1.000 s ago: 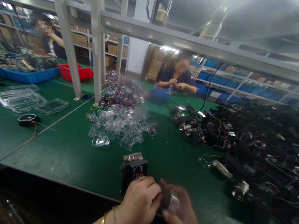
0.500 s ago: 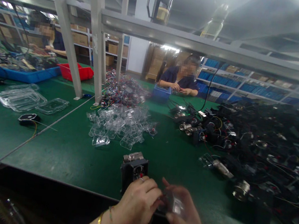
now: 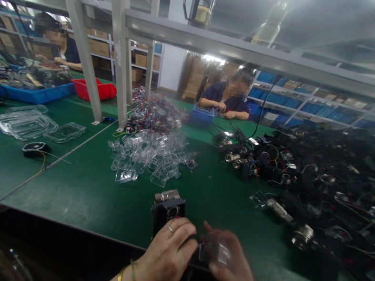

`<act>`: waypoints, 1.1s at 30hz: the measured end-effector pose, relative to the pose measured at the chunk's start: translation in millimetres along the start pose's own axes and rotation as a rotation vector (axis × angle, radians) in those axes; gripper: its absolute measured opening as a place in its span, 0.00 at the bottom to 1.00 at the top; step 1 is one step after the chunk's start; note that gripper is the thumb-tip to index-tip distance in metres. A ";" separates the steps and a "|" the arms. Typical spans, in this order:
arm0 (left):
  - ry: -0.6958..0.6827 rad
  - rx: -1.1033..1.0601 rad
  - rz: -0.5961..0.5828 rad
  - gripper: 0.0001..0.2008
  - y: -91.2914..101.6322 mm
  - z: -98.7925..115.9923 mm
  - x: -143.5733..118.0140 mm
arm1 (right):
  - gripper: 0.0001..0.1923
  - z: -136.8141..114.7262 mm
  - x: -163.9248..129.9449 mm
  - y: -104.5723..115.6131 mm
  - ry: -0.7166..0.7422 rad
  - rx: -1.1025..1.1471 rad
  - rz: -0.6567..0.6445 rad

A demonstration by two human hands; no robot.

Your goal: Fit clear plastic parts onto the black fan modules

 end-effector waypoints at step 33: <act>0.188 -0.125 -0.041 0.07 3.5 -8.4 21.5 | 0.28 -7.1 -4.3 -7.8 0.024 -0.129 -0.090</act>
Point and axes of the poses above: each hand's wrist, its own x-axis towards the middle knuckle, its own y-axis out of the back of the hand, z = x × y, the point moved 9 cm from there along x, towards the middle knuckle, and after that the axes turned 11 degrees about -x, right-handed, at the moved point
